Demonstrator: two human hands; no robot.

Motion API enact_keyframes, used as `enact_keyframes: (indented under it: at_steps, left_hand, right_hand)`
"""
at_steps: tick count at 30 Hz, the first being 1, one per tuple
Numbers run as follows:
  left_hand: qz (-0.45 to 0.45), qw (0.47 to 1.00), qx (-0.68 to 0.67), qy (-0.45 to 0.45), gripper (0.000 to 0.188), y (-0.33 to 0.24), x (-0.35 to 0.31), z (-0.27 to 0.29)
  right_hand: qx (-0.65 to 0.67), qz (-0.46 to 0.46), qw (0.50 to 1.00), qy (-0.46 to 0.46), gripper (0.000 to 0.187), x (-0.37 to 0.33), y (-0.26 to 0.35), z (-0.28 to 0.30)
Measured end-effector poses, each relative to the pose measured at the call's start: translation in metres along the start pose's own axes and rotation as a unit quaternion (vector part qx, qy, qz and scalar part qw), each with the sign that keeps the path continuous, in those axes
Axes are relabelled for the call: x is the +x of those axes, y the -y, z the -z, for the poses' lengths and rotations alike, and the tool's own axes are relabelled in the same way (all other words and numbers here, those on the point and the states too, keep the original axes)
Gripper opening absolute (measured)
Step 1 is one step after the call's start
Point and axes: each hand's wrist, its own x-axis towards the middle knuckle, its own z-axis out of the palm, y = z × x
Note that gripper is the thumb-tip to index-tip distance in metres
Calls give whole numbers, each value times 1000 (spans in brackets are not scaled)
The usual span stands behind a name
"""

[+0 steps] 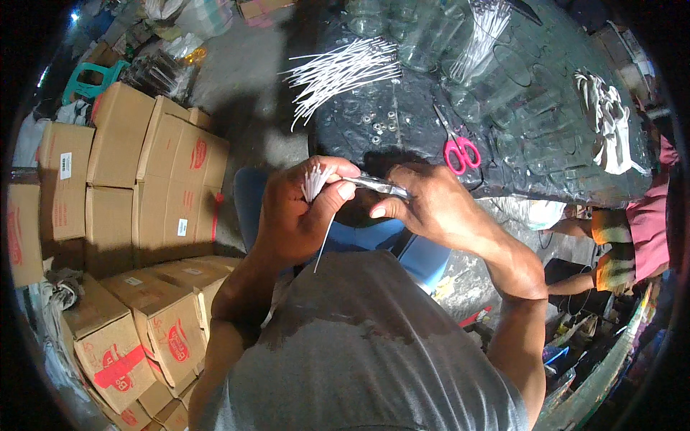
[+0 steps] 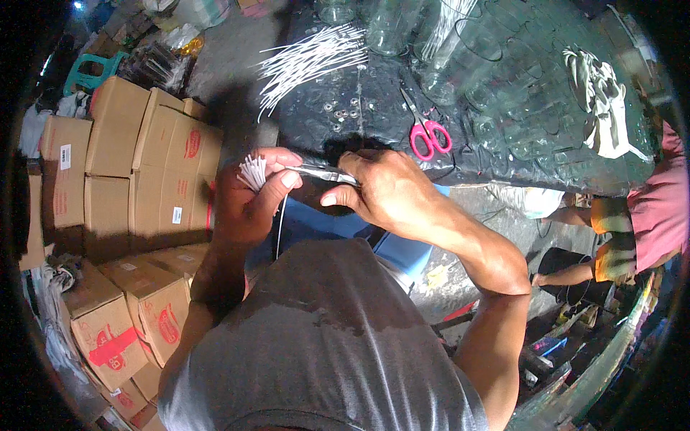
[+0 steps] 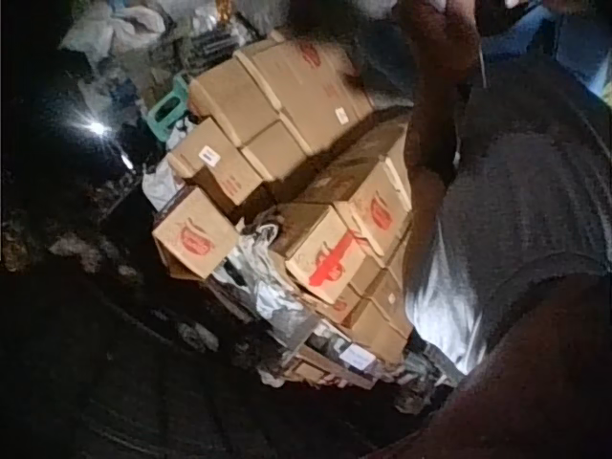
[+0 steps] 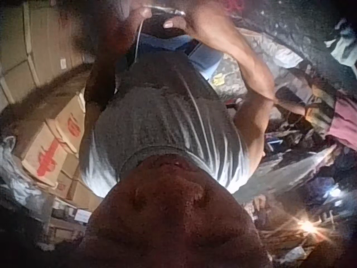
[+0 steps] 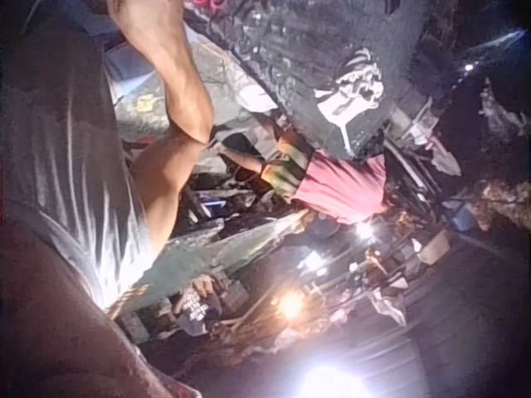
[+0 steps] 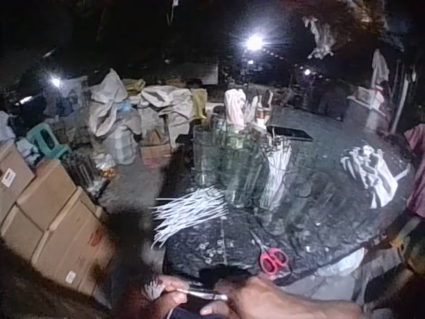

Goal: The person repeatedly picks up white wire-like rods and small metal rings, then uses pliers to attach the rings to the ends of the rods. The person works one at a time, placing finished units on the table. The task continues throughout the clip without visible completion.

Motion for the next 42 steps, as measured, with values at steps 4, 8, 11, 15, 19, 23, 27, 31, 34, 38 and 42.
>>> enact_keyframes:
  at_steps: [4,8,11,15,19,23,27,31,34,38,42]
  left_hand:
    - [6,1000,23,14,13,-20,-1,-1]
    - [-50,988,142,33,14,-11,-5,11]
    - [-10,964,266,12,16,-19,5,28]
    - [-30,926,376,-20,17,-5,59,45]
    - [-162,868,469,12,22,19,135,49]
    - [-201,890,406,-51,20,22,147,52]
    - [95,991,84,44,17,8,107,51]
    - [184,972,-101,111,18,5,67,40]
    - [212,957,-170,103,20,5,47,27]
    - [222,954,-167,110,21,3,33,11]
    - [219,952,-177,123,22,5,24,0]
  right_hand:
    - [-28,42,999,-10,38,-2,-10,-5]
    - [-28,-3,997,-67,24,-2,-7,9]
    - [-83,-32,990,-110,10,-2,-10,23]
    - [-56,-77,990,-105,16,14,-33,36]
    - [-89,-57,984,-146,19,46,-51,30]
    - [-102,2,985,-140,20,63,-59,17]
    - [-169,-19,979,-111,27,65,-63,15]
    - [-132,-37,981,-138,27,64,-57,17]
    - [-7,-70,984,-164,16,56,-33,19]
    - [217,-107,961,-136,17,38,-19,6]
    - [303,-66,944,-114,14,31,-5,-5]
